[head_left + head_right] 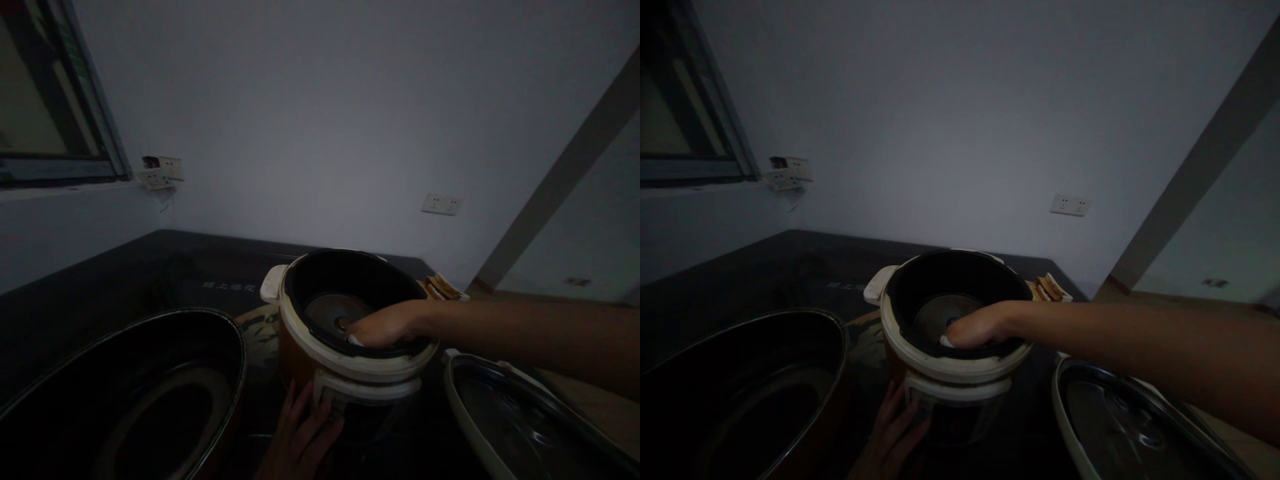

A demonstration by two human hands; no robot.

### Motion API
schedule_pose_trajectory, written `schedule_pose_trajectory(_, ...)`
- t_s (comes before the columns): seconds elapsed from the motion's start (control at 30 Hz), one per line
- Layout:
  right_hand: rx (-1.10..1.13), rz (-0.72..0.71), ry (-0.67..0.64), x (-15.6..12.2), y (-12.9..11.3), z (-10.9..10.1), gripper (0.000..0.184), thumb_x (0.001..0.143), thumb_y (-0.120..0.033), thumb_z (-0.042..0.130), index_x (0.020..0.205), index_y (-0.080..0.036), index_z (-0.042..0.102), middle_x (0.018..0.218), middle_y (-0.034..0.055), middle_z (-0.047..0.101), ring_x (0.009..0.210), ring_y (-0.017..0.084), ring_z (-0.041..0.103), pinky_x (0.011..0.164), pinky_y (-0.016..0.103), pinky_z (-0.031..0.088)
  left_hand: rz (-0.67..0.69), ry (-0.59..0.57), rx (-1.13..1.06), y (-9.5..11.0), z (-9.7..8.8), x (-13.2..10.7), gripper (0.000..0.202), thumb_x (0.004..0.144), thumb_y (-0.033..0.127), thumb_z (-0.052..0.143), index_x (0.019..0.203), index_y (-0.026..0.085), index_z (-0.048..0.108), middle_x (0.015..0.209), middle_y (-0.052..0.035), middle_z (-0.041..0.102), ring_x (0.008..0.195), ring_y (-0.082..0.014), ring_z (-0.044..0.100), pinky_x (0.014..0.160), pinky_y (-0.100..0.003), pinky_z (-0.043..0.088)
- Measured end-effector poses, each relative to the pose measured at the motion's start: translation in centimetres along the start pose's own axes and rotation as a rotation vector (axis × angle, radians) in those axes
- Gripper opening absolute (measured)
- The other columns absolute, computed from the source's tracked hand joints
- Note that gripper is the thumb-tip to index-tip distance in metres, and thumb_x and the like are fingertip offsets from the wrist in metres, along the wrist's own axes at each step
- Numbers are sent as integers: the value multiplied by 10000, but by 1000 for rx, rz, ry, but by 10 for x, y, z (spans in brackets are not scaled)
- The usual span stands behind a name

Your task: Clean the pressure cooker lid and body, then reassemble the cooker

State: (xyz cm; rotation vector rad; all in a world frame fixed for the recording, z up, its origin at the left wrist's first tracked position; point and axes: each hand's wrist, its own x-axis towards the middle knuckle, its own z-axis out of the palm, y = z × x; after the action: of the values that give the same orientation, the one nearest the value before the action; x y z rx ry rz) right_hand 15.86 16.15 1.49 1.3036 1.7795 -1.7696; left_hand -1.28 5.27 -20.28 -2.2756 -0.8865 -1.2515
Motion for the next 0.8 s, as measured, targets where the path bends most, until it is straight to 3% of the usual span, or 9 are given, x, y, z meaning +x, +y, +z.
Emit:
schedule_pose_trajectory(0.07,-43,81,-61,-3,4,-7,245,822,-320,579,876,-108,688,834,58,727,781,171,697,707,297,575,3,-38,11,1,-5,3,601,766,110,634,1331,251,483,1589,-25,200,1427,-332,244,1077,-564,375)
schedule_pose_trajectory(0.2,-210,105,-170,-5,12,-22,270,768,-348,654,888,-108,688,856,42,723,796,175,693,696,293,578,13,-169,55,0,-16,7,689,734,129,712,1356,286,461,1581,-45,228,1418,-347,263,1049,-540,425)
schedule_pose_trajectory(0.3,-252,91,-177,-4,12,-24,268,764,-348,654,881,-110,695,834,39,720,782,172,692,691,290,578,12,-106,38,1,-13,8,688,730,135,721,1354,267,464,1592,-55,187,1422,-355,248,1058,-544,411)
schedule_pose_trajectory(0.4,-179,17,-86,-3,7,-16,229,804,-277,584,913,-110,697,825,45,725,763,165,695,706,298,574,-4,-29,30,3,-6,6,693,740,147,711,1368,270,447,1594,-62,176,1426,-359,235,1051,-554,414)
schedule_pose_trajectory(0.57,-68,-127,34,1,1,-1,246,819,-174,487,908,-120,710,883,52,738,779,160,697,744,300,564,9,-65,55,2,1,0,703,751,187,722,1382,296,431,1579,-78,224,1419,-371,247,1036,-584,415)
schedule_pose_trajectory(0.67,-46,-80,4,-1,0,-1,247,825,-190,489,917,-121,708,888,52,737,784,159,695,733,296,567,11,-57,57,0,1,-4,656,752,188,717,1352,279,468,1578,-78,228,1423,-379,231,1047,-606,391)
schedule_pose_trajectory(0.8,-117,58,-145,-8,3,-15,238,817,-260,547,926,-116,703,817,31,727,754,164,689,699,295,571,76,-120,38,-5,-2,-4,543,750,175,701,1269,210,545,1597,-58,165,1432,-384,196,1084,-594,355)
